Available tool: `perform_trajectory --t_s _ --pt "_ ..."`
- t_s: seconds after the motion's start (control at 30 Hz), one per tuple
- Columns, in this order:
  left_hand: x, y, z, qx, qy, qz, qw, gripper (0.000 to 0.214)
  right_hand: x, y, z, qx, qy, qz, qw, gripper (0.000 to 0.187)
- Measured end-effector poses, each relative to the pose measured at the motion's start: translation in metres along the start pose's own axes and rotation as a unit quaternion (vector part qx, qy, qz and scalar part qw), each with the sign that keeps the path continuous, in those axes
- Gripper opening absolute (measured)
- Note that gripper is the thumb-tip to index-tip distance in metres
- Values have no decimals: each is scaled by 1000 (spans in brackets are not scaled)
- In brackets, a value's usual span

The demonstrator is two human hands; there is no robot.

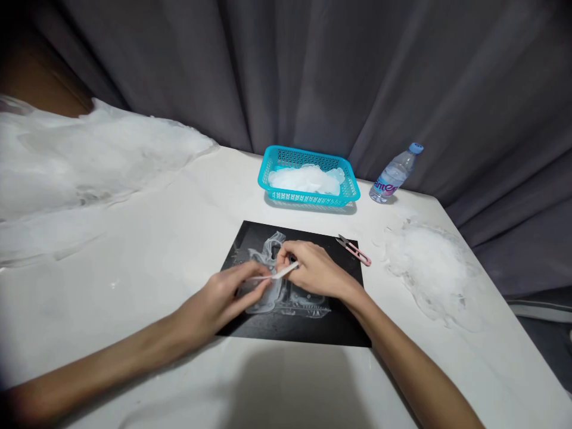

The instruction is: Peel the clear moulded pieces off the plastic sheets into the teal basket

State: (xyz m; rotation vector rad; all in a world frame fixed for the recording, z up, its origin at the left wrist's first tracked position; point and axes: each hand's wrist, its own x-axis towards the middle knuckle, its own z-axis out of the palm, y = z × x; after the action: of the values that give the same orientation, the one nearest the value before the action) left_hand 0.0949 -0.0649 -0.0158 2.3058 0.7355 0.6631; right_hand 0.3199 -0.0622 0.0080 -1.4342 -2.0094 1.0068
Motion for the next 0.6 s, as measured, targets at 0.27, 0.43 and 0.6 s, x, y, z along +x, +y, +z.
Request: perform_trajectory --t_s 0.27,0.43,0.6 --pt "-3 6 -7 -69 7 43 997 15 6 18 -10 -117 153 27 981 9" --pt "5 -8 -20 -185 47 -52 980 16 -6 -6 -35 -39 176 -60 982 16" --pt "1 -8 -13 -216 63 -63 972 14 -20 -28 -37 -15 23 -133 991 19"
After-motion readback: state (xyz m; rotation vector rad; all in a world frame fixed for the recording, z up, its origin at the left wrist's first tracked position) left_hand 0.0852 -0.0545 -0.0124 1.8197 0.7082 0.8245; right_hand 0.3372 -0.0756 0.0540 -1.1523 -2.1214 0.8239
